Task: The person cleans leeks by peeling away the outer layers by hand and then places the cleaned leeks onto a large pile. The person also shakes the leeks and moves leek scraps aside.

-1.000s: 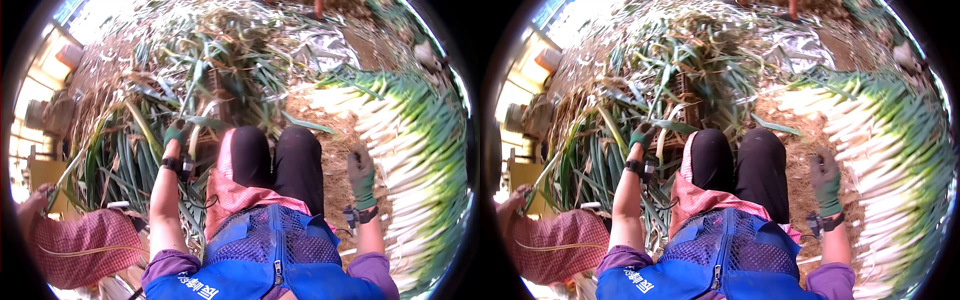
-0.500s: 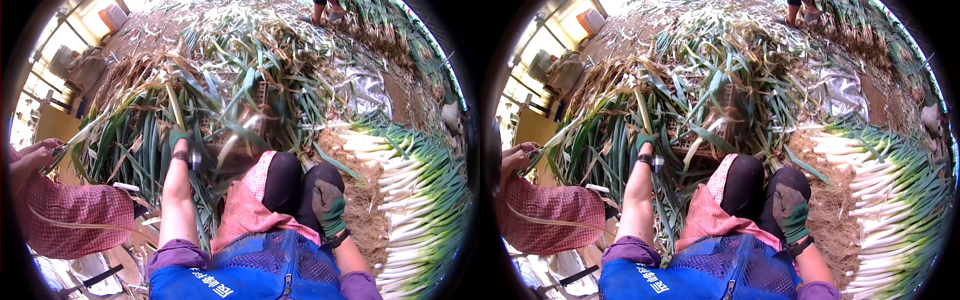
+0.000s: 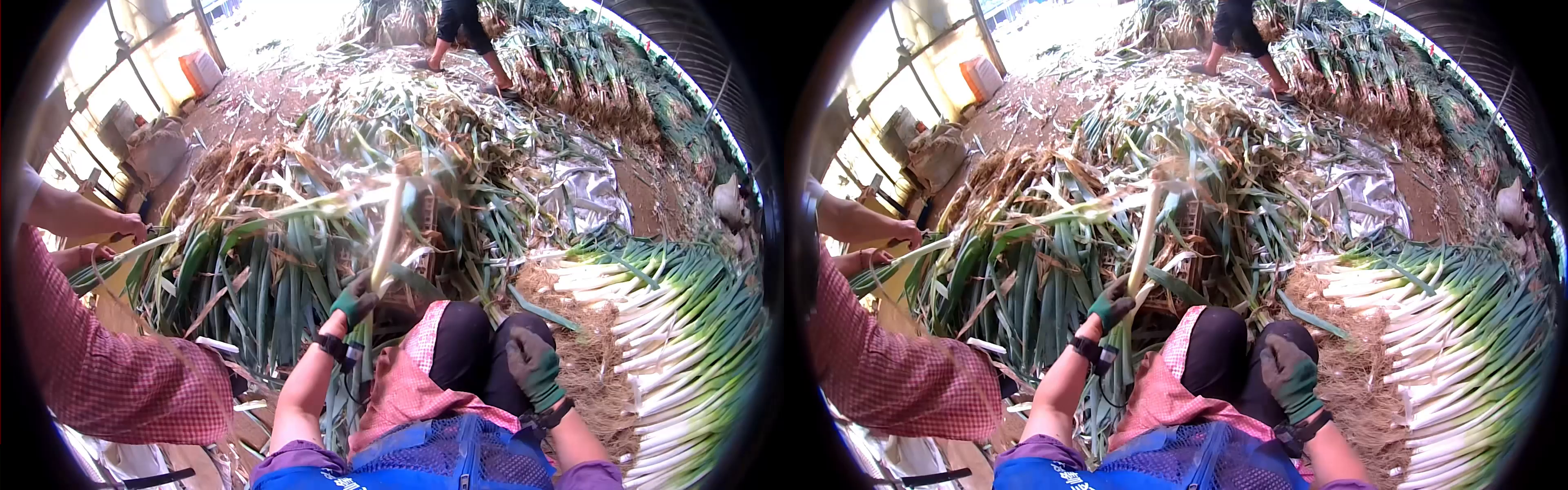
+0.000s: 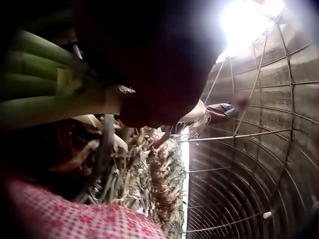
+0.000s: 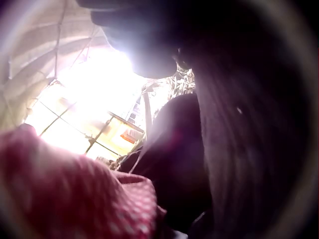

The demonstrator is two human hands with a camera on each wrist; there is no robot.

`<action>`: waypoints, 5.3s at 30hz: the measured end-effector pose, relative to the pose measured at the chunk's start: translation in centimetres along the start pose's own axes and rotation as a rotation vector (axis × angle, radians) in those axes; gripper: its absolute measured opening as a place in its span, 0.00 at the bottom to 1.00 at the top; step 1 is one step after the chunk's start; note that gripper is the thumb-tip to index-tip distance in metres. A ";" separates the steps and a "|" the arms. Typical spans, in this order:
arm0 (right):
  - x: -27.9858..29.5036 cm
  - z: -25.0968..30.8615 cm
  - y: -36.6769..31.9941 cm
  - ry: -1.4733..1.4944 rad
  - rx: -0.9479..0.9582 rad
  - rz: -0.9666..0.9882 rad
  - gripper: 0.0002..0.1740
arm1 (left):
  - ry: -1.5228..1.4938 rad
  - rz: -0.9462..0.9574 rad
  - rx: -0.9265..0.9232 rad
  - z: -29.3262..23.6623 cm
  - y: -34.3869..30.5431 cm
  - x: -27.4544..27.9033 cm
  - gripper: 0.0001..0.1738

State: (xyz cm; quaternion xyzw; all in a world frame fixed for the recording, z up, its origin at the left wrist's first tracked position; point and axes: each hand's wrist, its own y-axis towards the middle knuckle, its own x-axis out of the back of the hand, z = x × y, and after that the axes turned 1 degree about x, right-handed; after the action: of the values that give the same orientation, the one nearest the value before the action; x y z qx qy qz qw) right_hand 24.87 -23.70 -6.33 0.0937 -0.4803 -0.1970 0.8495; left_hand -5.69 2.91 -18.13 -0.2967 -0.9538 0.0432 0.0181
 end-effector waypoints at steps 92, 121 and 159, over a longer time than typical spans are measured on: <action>-8.0 -0.2 17.0 0.837 -0.130 0.488 0.18 | -0.009 0.277 0.519 -11.6 -8.1 -0.1 0.27; 2.3 3.2 15.7 0.715 -0.337 0.297 0.21 | -0.046 0.428 0.310 -13.5 -6.6 -6.9 0.34; 2.6 0.0 16.7 -0.023 -0.128 0.087 0.21 | 0.298 0.122 0.216 -8.6 -9.4 -9.5 0.22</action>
State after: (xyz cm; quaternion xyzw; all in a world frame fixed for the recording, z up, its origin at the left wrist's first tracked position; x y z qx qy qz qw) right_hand 30.19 -9.65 1.51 0.0158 -0.4800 -0.1911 0.8561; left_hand -2.60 -9.57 -8.83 -0.3536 -0.9105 0.1018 0.1884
